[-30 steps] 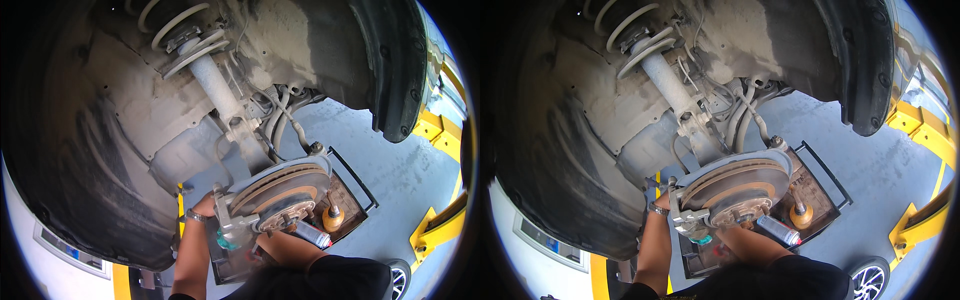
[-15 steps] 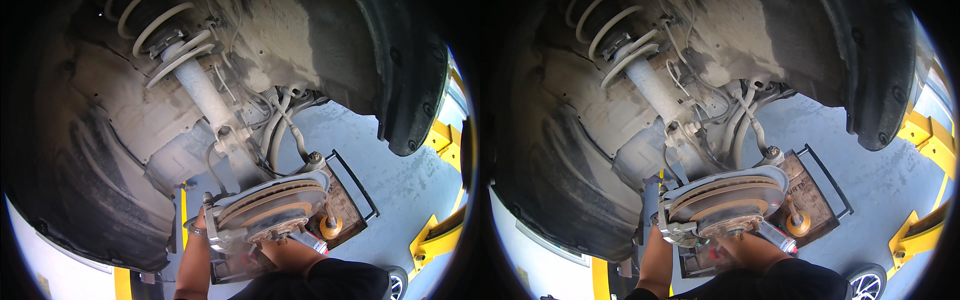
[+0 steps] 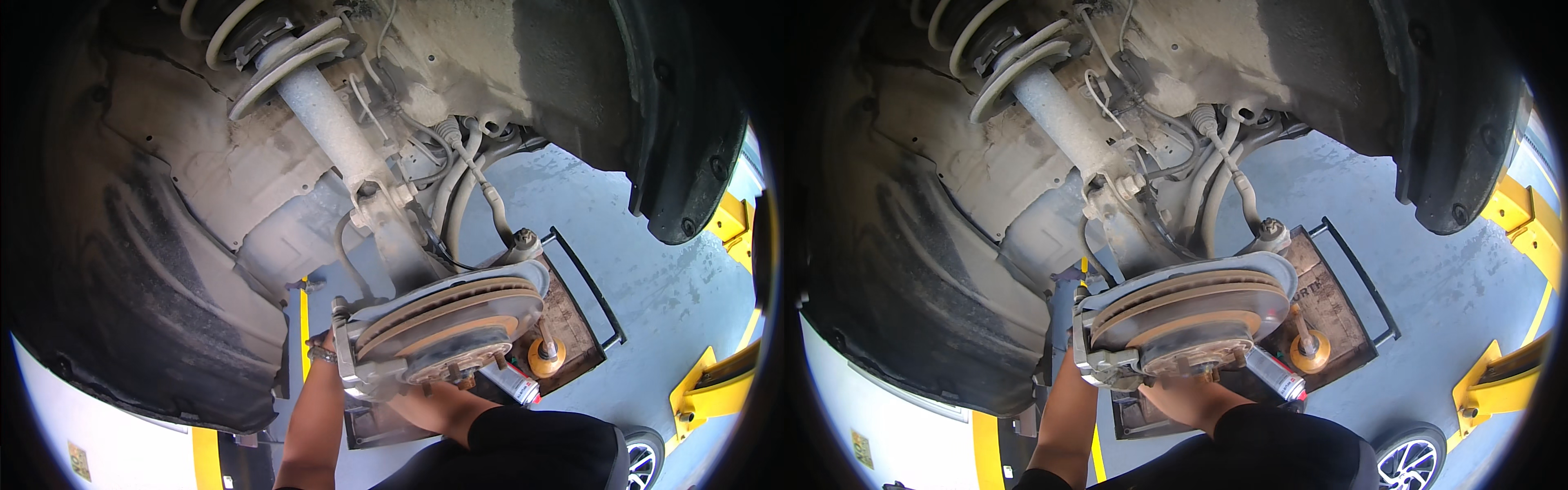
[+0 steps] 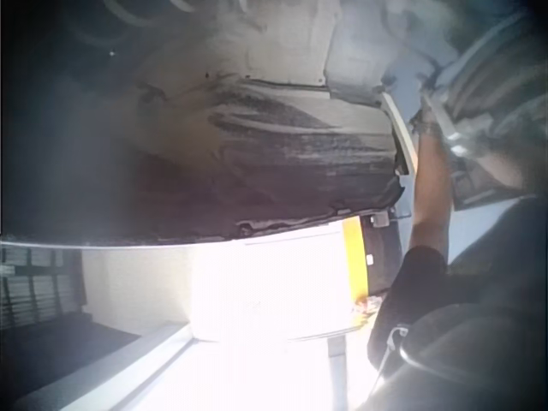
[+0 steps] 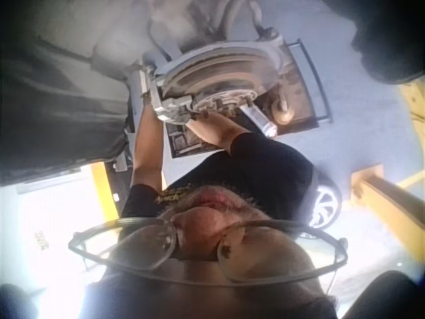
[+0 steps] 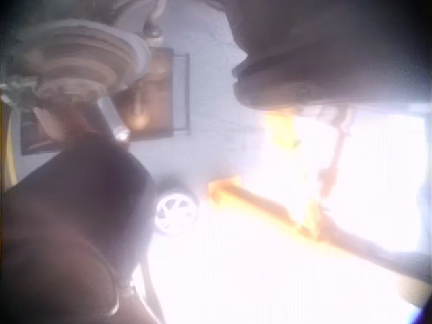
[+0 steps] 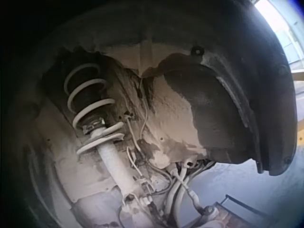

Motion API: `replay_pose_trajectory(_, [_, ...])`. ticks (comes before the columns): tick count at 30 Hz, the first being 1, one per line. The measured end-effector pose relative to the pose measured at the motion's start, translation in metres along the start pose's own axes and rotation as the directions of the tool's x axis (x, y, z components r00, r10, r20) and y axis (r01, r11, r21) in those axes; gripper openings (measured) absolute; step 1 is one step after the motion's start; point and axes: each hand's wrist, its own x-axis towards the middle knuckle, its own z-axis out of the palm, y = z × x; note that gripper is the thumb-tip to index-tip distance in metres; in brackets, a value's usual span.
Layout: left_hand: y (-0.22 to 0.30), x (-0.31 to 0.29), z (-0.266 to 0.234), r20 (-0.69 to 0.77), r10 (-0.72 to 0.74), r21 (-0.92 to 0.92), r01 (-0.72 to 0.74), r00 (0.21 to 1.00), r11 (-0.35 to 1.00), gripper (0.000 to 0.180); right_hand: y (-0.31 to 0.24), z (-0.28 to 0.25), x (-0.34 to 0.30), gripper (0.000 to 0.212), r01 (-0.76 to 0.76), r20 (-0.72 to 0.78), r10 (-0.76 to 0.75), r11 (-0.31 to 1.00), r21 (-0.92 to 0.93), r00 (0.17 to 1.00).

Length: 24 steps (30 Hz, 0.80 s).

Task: The person cleans a car's brake caliper and rotor using a green cloth and a spray can. They wipe the caliper, spray the rotor, and continue wiping the components while working in a garage.

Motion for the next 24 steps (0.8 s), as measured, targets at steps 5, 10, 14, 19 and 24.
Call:
replay_pose_trajectory(5, [-0.006,0.002,0.007,-0.018,0.012,-0.071,-0.014,1.000,0.997,0.050,-0.032,-0.014,-0.007,0.045,-0.147,0.115,0.160,0.983,-0.108,0.981])
replay_pose_trajectory(10, [-0.027,0.003,0.024,-0.095,-0.001,-0.231,-0.021,0.995,0.973,0.051,0.001,0.001,0.001,0.035,-0.118,-0.018,0.117,0.991,-0.058,0.993])
replay_pose_trajectory(14, [-0.044,0.002,0.033,-0.179,-0.040,-0.331,-0.022,0.983,0.943,0.051,-0.027,-0.012,-0.018,0.031,-0.141,-0.136,0.125,0.984,-0.112,0.983])
replay_pose_trajectory(19, [-0.063,0.010,0.044,-0.261,-0.076,-0.433,-0.046,0.962,0.900,0.052,-0.027,-0.006,-0.009,0.028,-0.063,-0.242,0.048,0.996,-0.056,0.969])
replay_pose_trajectory(24, [-0.072,-0.008,0.043,-0.292,-0.077,-0.378,-0.041,0.953,0.925,0.053,0.005,0.031,0.052,0.024,0.145,-0.332,-0.067,0.965,0.217,0.941])
